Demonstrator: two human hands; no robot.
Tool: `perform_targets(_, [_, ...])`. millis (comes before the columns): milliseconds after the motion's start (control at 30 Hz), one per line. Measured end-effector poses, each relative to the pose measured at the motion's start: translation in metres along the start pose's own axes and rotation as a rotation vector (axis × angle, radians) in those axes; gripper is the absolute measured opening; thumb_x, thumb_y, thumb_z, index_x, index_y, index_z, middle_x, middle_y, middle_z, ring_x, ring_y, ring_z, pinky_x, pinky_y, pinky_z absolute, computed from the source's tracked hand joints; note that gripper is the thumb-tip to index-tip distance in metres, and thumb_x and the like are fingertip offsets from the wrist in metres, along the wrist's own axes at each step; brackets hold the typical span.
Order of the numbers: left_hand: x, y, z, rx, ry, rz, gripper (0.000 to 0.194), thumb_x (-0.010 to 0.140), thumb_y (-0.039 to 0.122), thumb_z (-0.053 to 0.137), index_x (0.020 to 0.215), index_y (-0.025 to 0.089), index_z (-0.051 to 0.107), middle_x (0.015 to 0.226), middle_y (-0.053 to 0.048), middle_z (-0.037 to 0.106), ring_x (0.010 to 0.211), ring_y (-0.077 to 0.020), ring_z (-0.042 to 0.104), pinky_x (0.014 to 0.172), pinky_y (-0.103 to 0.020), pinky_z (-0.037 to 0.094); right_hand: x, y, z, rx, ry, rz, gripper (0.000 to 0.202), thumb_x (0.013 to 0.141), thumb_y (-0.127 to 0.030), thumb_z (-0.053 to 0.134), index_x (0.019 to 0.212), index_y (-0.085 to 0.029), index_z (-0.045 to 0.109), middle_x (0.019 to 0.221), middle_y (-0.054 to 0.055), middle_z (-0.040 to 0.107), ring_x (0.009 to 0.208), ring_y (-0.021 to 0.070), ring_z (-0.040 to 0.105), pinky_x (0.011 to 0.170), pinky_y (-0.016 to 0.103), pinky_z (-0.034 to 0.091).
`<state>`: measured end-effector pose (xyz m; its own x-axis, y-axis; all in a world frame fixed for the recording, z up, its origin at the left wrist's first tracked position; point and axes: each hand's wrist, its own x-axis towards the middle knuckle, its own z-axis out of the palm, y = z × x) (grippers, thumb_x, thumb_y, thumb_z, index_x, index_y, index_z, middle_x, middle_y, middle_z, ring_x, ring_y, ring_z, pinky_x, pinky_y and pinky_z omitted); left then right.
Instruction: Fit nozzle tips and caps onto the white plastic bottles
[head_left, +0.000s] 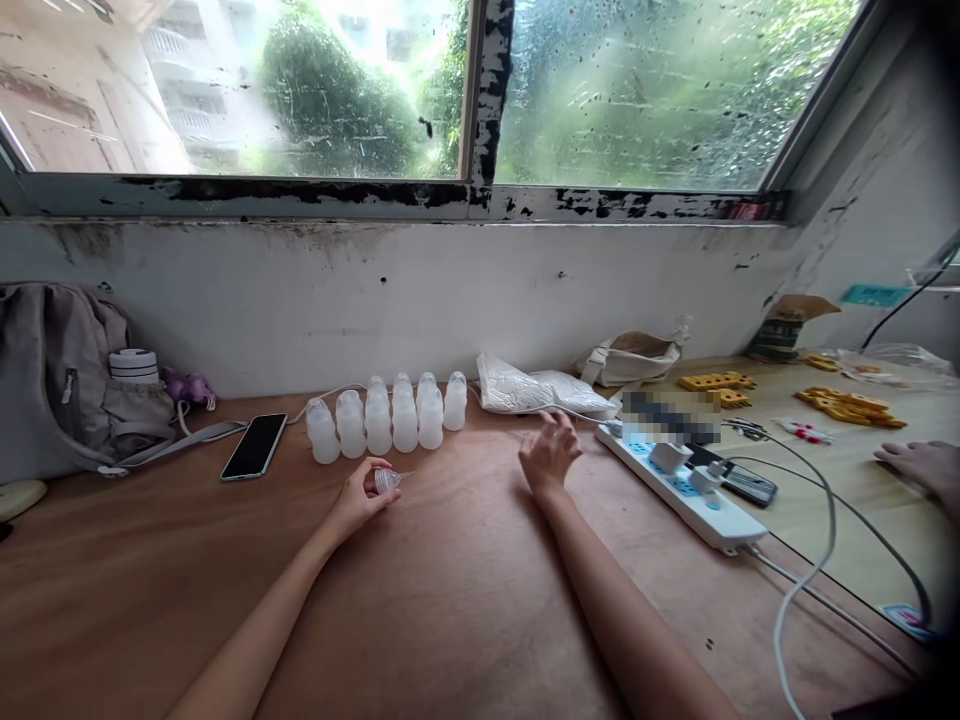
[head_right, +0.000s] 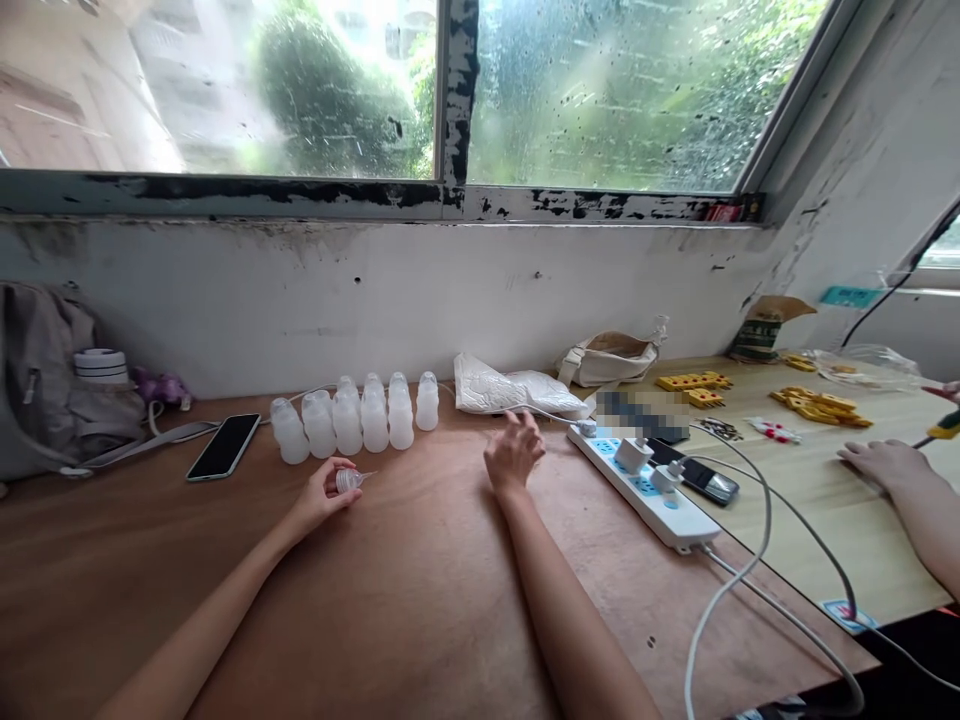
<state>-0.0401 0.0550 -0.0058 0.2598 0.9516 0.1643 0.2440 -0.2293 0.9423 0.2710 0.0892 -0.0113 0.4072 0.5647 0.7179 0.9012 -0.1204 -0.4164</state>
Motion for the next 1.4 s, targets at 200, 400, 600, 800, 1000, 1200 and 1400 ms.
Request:
perform_targets(200, [0.0, -0.001, 0.0, -0.019, 0.007, 0.009, 0.041, 0.061, 0.035, 0.065, 0.093, 0.018, 0.046, 0.08, -0.001, 0.056, 0.064, -0.0127, 0.057, 0.053, -0.022, 0.046, 0.006, 0.022, 0.003, 0.154, -0.039, 0.069, 0.036, 0.072, -0.017, 0.04, 0.107, -0.01, 0.044, 0.101, 0.019, 0.047, 0.095, 0.0307, 0.043, 0.08, 0.048, 0.032])
perform_targets(400, [0.0, -0.002, -0.001, -0.037, 0.015, 0.031, 0.042, 0.061, 0.031, 0.066, 0.095, 0.018, 0.045, 0.088, -0.002, 0.054, 0.066, -0.012, 0.058, 0.055, -0.022, 0.047, -0.028, -0.042, 0.016, 0.329, -0.251, -0.308, 0.027, 0.079, -0.028, 0.043, 0.103, -0.017, 0.048, 0.096, 0.01, 0.055, 0.089, 0.0218, 0.051, 0.077, 0.035, 0.041])
perform_targets(600, [0.0, -0.007, 0.0, -0.041, 0.044, 0.042, 0.044, 0.056, 0.031, 0.069, 0.086, 0.02, 0.038, 0.09, -0.002, 0.055, 0.063, -0.0105, 0.058, 0.054, -0.022, 0.048, -0.048, -0.074, 0.008, 0.356, -0.317, -0.438, 0.029, 0.078, -0.025, 0.048, 0.105, -0.017, 0.05, 0.105, 0.012, 0.054, 0.098, 0.0263, 0.048, 0.081, 0.04, 0.038])
perform_targets(800, [-0.003, -0.003, 0.004, 0.045, 0.06, 0.134, 0.046, 0.055, 0.03, 0.071, 0.088, 0.02, 0.041, 0.087, -0.001, 0.058, 0.077, -0.0146, 0.059, 0.068, -0.028, 0.05, -0.07, -0.107, -0.018, 0.569, -0.452, -0.532, 0.024, 0.085, -0.027, 0.039, 0.105, -0.017, 0.049, 0.093, 0.01, 0.056, 0.087, 0.0202, 0.053, 0.077, 0.031, 0.04])
perform_targets(1000, [-0.009, 0.005, 0.003, 0.201, -0.012, 0.211, 0.033, 0.067, 0.031, 0.061, 0.094, 0.021, 0.044, 0.085, -0.001, 0.058, 0.077, -0.0139, 0.059, 0.07, -0.028, 0.05, -0.098, -0.129, -0.018, 0.706, -0.698, -0.399, 0.019, 0.085, -0.026, 0.037, 0.091, -0.018, 0.053, 0.082, 0.007, 0.059, 0.072, 0.0183, 0.054, 0.065, 0.028, 0.039])
perform_targets(1200, [-0.011, 0.007, 0.004, 0.438, -0.02, 0.3, 0.034, 0.071, 0.03, 0.057, 0.102, 0.022, 0.045, 0.091, -0.002, 0.057, 0.078, -0.0152, 0.057, 0.073, -0.029, 0.048, -0.09, -0.124, -0.014, 0.884, -0.777, -0.247, 0.013, 0.081, -0.026, 0.044, 0.078, -0.018, 0.053, 0.07, 0.002, 0.059, 0.064, 0.0144, 0.053, 0.06, 0.024, 0.039])
perform_targets(1400, [-0.014, 0.006, 0.008, 0.676, 0.018, 0.437, 0.033, 0.076, 0.033, 0.051, 0.107, 0.021, 0.049, 0.098, -0.006, 0.058, 0.09, -0.0199, 0.055, 0.08, -0.033, 0.044, -0.087, -0.123, -0.013, 1.066, -0.894, -0.046, 0.017, 0.081, -0.034, 0.042, 0.083, -0.019, 0.05, 0.052, -0.005, 0.05, 0.042, 0.0093, 0.046, 0.042, 0.019, 0.038])
